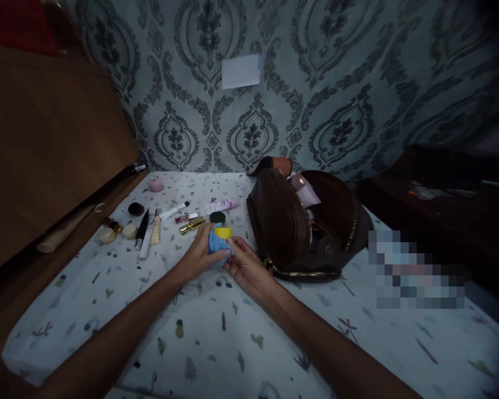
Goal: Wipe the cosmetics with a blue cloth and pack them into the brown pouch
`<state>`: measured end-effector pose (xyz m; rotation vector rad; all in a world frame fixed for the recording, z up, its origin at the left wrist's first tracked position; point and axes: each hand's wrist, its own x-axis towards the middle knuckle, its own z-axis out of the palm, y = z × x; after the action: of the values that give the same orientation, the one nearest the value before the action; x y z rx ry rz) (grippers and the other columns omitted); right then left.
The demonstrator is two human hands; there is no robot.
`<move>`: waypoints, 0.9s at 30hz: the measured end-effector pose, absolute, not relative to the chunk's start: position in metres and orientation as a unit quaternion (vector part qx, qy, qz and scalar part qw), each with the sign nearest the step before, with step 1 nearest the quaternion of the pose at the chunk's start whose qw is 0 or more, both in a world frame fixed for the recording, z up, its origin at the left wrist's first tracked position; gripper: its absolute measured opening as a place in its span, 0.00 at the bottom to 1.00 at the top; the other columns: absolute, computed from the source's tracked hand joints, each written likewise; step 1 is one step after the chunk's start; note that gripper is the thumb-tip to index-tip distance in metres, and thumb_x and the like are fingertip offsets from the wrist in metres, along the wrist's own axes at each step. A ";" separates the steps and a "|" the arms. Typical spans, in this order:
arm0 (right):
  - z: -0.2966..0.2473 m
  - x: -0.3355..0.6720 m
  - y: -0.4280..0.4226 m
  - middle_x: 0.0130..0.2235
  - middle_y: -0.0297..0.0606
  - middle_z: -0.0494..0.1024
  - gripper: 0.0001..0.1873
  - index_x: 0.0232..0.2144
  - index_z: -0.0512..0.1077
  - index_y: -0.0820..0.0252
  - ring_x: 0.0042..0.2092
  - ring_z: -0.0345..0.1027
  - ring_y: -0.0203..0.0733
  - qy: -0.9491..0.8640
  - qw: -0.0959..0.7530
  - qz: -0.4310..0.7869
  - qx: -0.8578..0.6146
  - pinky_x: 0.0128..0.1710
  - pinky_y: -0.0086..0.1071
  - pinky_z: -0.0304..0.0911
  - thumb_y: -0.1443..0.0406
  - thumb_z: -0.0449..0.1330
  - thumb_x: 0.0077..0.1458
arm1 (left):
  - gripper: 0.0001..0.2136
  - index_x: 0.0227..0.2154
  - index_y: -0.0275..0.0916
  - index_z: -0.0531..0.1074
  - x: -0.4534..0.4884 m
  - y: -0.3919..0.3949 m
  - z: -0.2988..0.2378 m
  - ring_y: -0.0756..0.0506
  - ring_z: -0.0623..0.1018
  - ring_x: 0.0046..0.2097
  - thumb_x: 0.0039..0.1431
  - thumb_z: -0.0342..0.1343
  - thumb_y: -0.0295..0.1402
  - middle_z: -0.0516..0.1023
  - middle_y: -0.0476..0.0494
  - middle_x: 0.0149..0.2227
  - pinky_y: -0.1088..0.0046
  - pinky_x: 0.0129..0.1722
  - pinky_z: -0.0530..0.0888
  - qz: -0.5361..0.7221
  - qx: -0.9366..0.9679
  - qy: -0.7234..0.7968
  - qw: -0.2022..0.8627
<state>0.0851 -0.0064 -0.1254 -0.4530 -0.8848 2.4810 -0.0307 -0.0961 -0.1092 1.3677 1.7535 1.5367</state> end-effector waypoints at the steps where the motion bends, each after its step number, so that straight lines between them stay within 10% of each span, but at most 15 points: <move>1: -0.125 0.085 -0.006 0.31 0.29 0.79 0.20 0.29 0.71 0.57 0.32 0.72 0.33 -0.329 0.228 0.901 -0.165 0.33 0.27 0.67 0.57 0.75 0.39 | 0.29 0.55 0.40 0.63 -0.031 -0.096 -0.107 0.38 0.68 0.54 0.53 0.63 0.42 0.68 0.40 0.51 0.61 0.57 0.64 0.545 0.502 0.636 0.216; 21: -0.120 0.088 -0.009 0.30 0.31 0.78 0.17 0.29 0.76 0.59 0.32 0.71 0.33 -0.377 0.227 0.889 -0.124 0.33 0.25 0.67 0.59 0.76 0.38 | 0.15 0.44 0.39 0.74 -0.042 -0.102 -0.089 0.41 0.74 0.48 0.62 0.52 0.43 0.76 0.42 0.43 0.65 0.51 0.68 0.531 0.546 0.621 0.185; 27: -0.120 0.090 -0.010 0.35 0.34 0.81 0.19 0.37 0.76 0.58 0.35 0.75 0.35 -0.365 0.201 0.903 -0.107 0.38 0.29 0.71 0.61 0.74 0.42 | 0.25 0.41 0.36 0.77 -0.045 -0.096 -0.097 0.41 0.76 0.43 0.62 0.48 0.53 0.79 0.41 0.40 0.64 0.48 0.71 0.582 0.451 0.628 0.251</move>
<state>0.0896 -0.0104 -0.1200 -0.2979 -1.0188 2.5227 -0.0448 -0.0957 -0.0967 1.2266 1.7106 1.5853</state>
